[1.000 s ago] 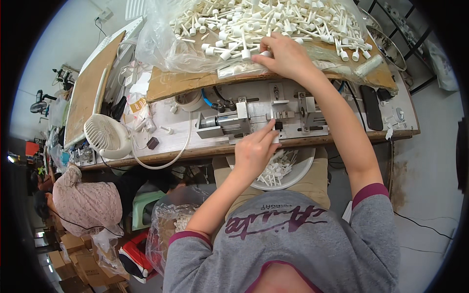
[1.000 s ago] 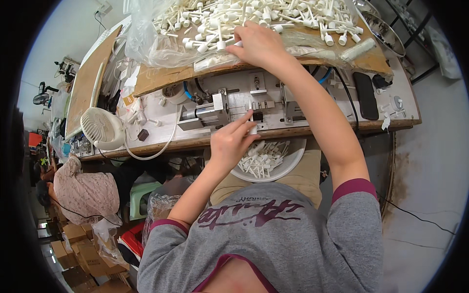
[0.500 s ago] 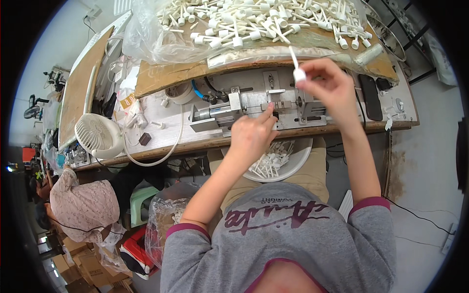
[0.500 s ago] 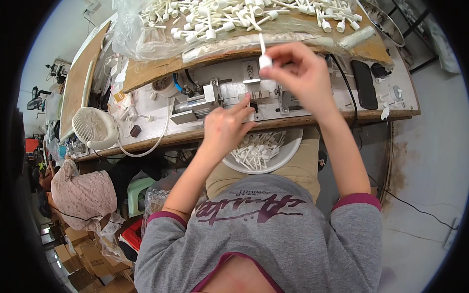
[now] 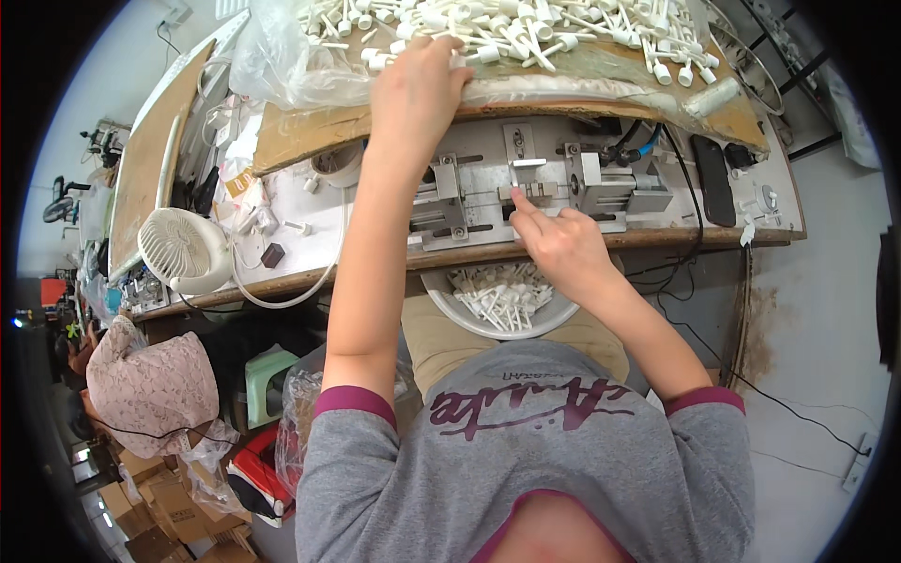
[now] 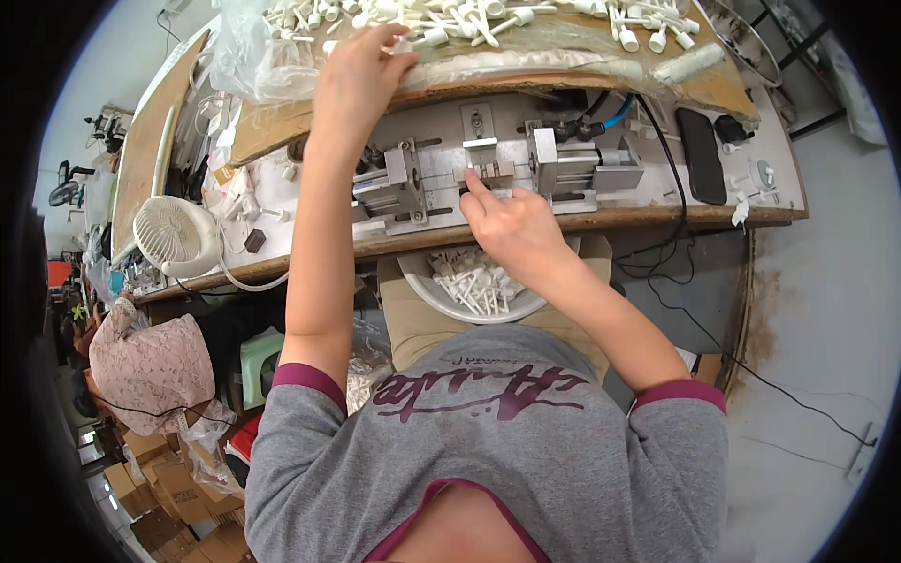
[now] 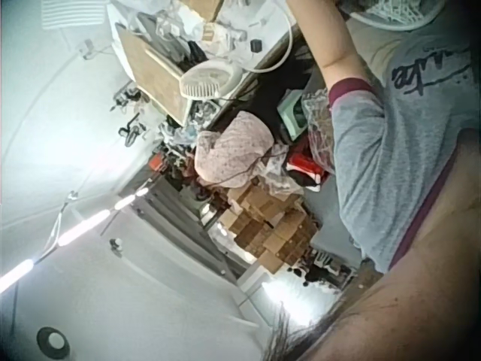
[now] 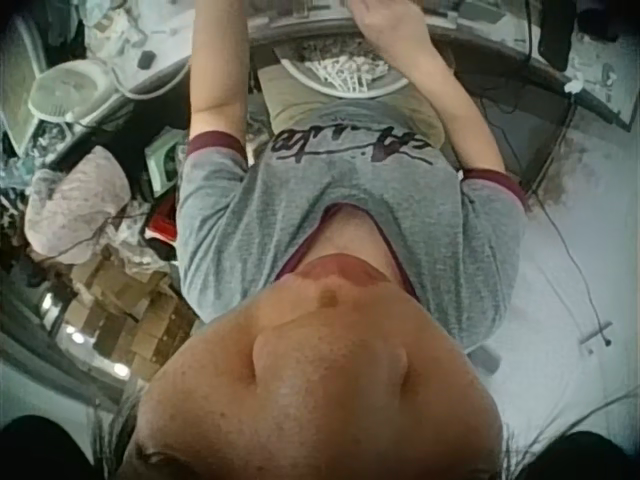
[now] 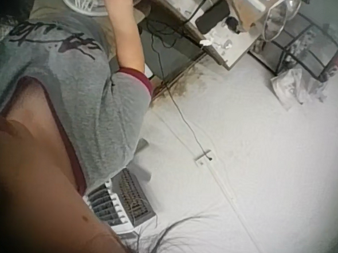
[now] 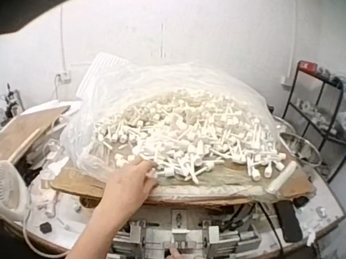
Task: Assembling plastic pump sprayer components using a specialized pneumatic assembly jig at a workshop station.
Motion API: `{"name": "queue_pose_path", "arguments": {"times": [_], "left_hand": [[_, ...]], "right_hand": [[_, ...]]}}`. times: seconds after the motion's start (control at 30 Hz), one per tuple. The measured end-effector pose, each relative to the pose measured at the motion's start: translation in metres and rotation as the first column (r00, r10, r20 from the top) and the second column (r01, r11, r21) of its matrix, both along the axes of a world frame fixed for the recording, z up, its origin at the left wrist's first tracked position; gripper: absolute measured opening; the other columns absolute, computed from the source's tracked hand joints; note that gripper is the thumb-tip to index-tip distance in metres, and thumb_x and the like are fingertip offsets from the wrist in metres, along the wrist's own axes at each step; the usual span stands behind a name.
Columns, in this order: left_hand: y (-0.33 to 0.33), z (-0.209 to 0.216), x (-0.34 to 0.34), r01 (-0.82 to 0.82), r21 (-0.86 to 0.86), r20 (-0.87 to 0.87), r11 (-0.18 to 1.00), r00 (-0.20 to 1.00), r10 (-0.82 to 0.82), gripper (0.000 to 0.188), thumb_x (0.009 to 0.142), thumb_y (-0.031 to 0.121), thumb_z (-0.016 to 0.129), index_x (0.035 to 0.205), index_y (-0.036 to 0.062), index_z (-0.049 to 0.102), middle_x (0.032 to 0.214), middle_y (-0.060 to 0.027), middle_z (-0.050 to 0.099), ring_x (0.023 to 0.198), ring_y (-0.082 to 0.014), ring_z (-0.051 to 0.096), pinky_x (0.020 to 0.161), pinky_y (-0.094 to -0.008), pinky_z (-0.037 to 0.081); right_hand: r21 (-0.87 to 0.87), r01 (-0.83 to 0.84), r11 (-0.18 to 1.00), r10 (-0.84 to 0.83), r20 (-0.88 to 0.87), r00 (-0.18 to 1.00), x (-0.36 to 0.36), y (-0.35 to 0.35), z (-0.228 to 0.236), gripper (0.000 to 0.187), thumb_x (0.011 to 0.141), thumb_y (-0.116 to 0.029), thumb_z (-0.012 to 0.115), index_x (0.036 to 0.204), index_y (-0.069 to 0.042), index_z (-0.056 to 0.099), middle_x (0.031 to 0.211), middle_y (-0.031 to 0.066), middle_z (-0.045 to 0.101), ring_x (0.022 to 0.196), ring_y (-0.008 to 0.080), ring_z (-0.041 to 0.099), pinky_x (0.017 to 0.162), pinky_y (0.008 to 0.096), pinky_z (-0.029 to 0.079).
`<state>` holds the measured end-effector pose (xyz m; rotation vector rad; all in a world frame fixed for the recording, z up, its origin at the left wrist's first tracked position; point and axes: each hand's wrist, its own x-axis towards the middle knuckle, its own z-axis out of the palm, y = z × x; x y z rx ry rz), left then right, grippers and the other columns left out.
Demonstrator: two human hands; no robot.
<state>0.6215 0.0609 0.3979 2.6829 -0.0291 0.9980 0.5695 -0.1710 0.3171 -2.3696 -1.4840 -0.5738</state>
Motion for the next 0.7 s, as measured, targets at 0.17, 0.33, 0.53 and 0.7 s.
{"name": "queue_pose_path", "arguments": {"times": [0.17, 0.33, 0.53, 0.7], "left_hand": [[-0.005, 0.010, -0.005, 0.101, -0.183, 0.010, 0.978, 0.995, -0.101, 0.024, 0.083, 0.016, 0.076, 0.103, 0.0027, 0.073, 0.093, -0.0123, 0.071, 0.082, -0.0216, 0.072, 0.072, -0.0319, 0.056], [-0.030, 0.023, -0.065, 0.192, -0.533, 0.045, 0.824, 0.979, -0.199, 0.025, 0.079, 0.004, 0.079, 0.104, 0.0025, 0.074, 0.111, -0.0113, 0.067, 0.085, -0.0159, 0.071, 0.071, -0.0283, 0.060], [-0.059, -0.031, -0.125, 0.252, -0.318, -0.079, 0.914, 0.954, -0.290, 0.029, 0.079, 0.009, 0.079, 0.106, 0.0027, 0.071, 0.134, -0.0145, 0.062, 0.088, -0.0223, 0.072, 0.073, -0.0325, 0.059], [-0.085, -0.082, -0.137, 0.181, -0.124, -0.148, 0.976, 0.969, -0.198, 0.027, 0.079, 0.012, 0.077, 0.104, 0.0047, 0.069, 0.129, -0.0127, 0.065, 0.075, -0.0245, 0.071, 0.063, -0.0332, 0.056]], "right_hand": [[-0.025, 0.024, 0.999, -0.026, -0.048, 0.999, -0.001, -0.001, 0.004, 0.018, 0.074, -0.010, 0.070, 0.086, -0.006, 0.058, 0.122, 0.0111, 0.070, 0.049, 0.0213, 0.054, 0.053, 0.0298, 0.047], [0.051, -0.008, 0.999, 0.026, -0.359, 0.933, 0.014, -0.002, 0.038, 0.025, 0.078, -0.018, 0.075, 0.094, -0.005, 0.062, 0.109, 0.0123, 0.072, 0.065, 0.0251, 0.067, 0.060, 0.0355, 0.052], [0.437, 0.233, 0.869, -0.140, -0.235, 0.962, 0.098, 0.026, 0.102, 0.037, 0.078, -0.028, 0.080, 0.106, -0.008, 0.066, 0.096, 0.0105, 0.066, 0.082, 0.0300, 0.069, 0.070, 0.0407, 0.055], [0.233, 0.278, 0.932, -0.248, -0.149, 0.957, 0.136, 0.053, 0.089, 0.030, 0.080, -0.023, 0.077, 0.103, -0.008, 0.065, 0.105, 0.0126, 0.061, 0.083, 0.0329, 0.068, 0.072, 0.0425, 0.056]]}}
